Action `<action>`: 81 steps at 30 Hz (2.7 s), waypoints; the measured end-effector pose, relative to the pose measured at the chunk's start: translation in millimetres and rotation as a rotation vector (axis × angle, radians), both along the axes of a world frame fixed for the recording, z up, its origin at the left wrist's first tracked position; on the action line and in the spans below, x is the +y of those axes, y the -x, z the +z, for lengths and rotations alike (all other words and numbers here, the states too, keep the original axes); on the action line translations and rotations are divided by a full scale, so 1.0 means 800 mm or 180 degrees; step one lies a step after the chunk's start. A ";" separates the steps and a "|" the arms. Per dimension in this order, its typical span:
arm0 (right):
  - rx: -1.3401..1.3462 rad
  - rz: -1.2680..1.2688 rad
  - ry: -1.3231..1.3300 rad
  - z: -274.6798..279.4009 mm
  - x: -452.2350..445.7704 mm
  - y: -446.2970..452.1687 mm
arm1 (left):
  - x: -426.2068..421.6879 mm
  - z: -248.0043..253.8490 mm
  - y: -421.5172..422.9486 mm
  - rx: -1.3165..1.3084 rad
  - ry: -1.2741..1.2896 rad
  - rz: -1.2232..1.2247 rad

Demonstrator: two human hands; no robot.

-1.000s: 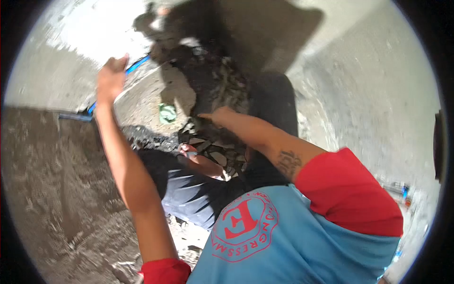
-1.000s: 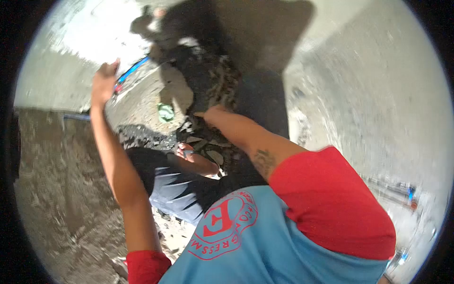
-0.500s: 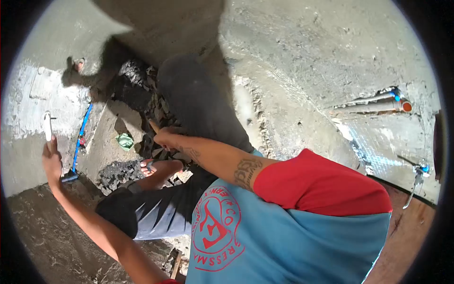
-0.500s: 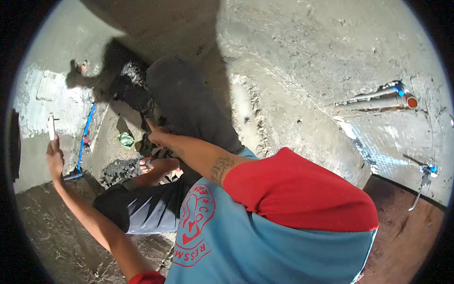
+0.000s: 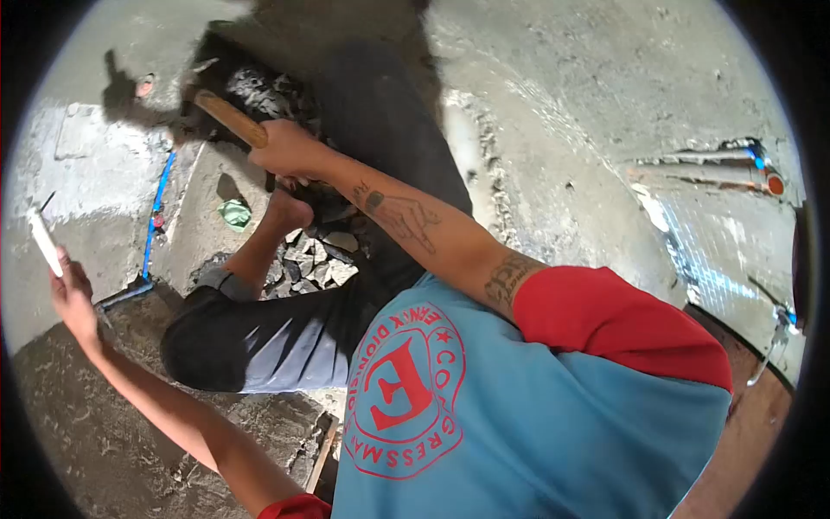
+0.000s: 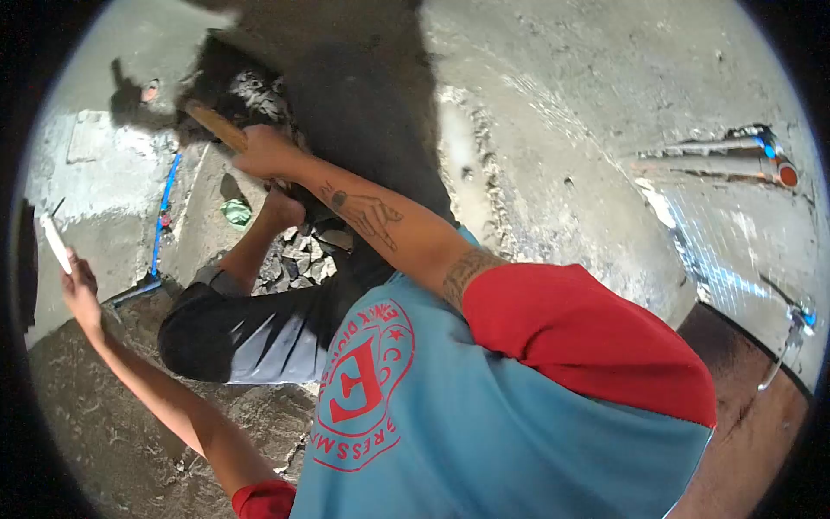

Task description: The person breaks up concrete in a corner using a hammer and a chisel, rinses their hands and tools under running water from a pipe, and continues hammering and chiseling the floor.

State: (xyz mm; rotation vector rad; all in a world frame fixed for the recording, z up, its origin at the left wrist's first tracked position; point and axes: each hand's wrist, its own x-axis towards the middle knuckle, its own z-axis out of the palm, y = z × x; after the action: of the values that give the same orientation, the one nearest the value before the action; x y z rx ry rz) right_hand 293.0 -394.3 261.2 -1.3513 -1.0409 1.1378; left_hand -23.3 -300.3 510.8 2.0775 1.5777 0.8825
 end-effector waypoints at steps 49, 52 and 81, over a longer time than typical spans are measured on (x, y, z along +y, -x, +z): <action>0.1606 -0.0678 0.1658 -0.070 0.109 0.115 | 0.111 -0.585 -0.048 -0.0592 0.1957 0.1055; 0.1277 -0.0567 0.2015 -0.101 0.106 0.123 | 0.090 -0.582 -0.058 -0.0119 0.1750 0.1001; -0.1799 0.0664 0.1323 -0.163 0.165 0.160 | 0.089 -0.633 -0.081 0.0052 0.2032 0.0524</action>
State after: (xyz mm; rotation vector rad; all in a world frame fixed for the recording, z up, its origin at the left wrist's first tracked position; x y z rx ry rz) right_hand 165.4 -262.5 131.2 -2.0060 -1.4232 1.1964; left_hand 41.6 -229.1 4.2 1.5215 1.7631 0.3335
